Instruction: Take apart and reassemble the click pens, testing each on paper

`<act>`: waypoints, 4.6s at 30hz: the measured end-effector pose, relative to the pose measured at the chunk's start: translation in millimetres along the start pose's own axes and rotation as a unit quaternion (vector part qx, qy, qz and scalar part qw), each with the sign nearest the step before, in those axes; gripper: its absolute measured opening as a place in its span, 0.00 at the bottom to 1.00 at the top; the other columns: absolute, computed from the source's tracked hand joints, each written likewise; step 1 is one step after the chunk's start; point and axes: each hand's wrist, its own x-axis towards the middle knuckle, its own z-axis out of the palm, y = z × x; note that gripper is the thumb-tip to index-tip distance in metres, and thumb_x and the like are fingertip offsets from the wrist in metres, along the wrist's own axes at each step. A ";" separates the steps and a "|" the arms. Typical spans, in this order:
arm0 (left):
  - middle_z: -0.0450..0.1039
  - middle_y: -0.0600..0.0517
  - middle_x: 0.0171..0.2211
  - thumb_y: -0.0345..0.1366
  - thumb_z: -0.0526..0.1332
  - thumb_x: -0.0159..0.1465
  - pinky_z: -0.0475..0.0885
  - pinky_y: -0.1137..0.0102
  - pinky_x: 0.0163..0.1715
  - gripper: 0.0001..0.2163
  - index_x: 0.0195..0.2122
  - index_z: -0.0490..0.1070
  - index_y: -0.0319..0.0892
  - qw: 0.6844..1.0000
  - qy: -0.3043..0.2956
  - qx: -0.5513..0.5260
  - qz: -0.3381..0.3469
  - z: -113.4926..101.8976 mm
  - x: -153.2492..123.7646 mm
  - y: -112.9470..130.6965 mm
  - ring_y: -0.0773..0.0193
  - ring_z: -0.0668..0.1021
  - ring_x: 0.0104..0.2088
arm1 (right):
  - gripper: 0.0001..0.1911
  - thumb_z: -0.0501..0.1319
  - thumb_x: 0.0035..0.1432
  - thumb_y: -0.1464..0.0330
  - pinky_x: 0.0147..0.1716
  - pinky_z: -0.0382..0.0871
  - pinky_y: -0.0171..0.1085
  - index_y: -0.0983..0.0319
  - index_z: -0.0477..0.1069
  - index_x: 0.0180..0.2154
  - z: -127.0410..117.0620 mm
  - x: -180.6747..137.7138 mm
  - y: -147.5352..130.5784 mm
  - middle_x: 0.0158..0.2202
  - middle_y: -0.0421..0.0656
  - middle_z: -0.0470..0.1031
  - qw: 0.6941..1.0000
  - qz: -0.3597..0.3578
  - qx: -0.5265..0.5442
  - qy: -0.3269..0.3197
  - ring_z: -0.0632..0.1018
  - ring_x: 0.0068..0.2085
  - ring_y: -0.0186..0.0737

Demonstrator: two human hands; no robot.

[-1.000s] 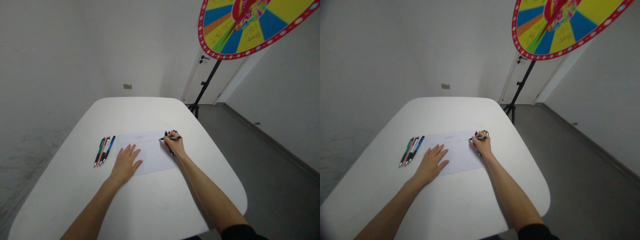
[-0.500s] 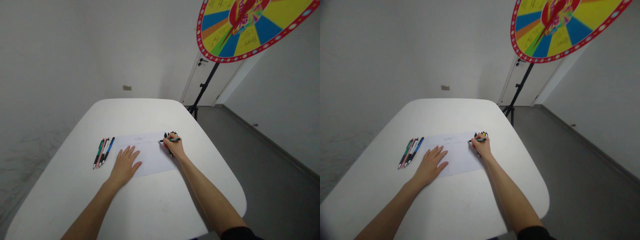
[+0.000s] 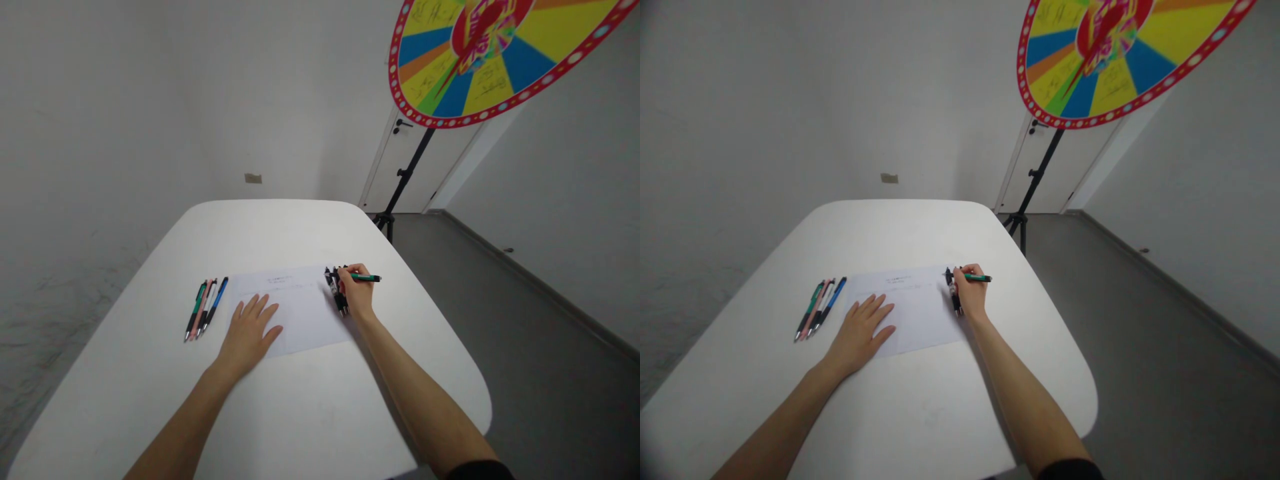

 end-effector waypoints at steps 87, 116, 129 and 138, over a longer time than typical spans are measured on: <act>0.74 0.45 0.51 0.41 0.54 0.66 0.67 0.57 0.53 0.15 0.50 0.72 0.42 0.998 0.059 -0.026 -0.006 -13.1 2.3 0.3 0.53 0.73 0.52 | 0.14 0.57 0.56 0.60 0.34 0.64 0.41 0.61 0.76 0.31 -30.6 7.3 3.5 0.29 0.44 0.76 0.923 -0.148 -0.355 0.009 0.72 0.28 0.41; 0.75 0.47 0.29 0.42 0.52 0.68 0.63 0.63 0.35 0.13 0.35 0.72 0.40 0.980 0.159 0.030 -0.115 -37.1 6.1 -23.2 0.56 0.75 0.32 | 0.11 0.66 0.49 0.64 0.24 0.57 0.32 0.63 0.76 0.35 29.1 -56.2 -24.5 0.18 0.33 0.64 0.929 0.002 -0.191 -0.317 0.65 0.21 0.30; 0.76 0.50 0.30 0.40 0.57 0.66 0.65 0.65 0.33 0.08 0.37 0.72 0.41 0.964 0.196 -0.140 0.116 -20.8 1.3 6.5 0.61 0.74 0.32 | 0.20 0.73 0.39 0.58 0.12 0.60 0.26 0.65 0.72 0.27 38.7 -94.8 -8.5 0.17 0.37 0.71 0.924 0.257 0.186 -0.215 0.67 0.15 0.26; 0.74 0.51 0.27 0.42 0.57 0.67 0.66 0.66 0.33 0.10 0.34 0.72 0.42 0.952 0.227 -0.173 0.110 -26.5 0.2 11.5 0.63 0.73 0.30 | 0.18 0.74 0.40 0.61 0.10 0.60 0.25 0.63 0.67 0.24 34.1 -94.8 -8.5 0.17 0.37 0.73 0.925 0.240 0.218 -0.197 0.68 0.14 0.27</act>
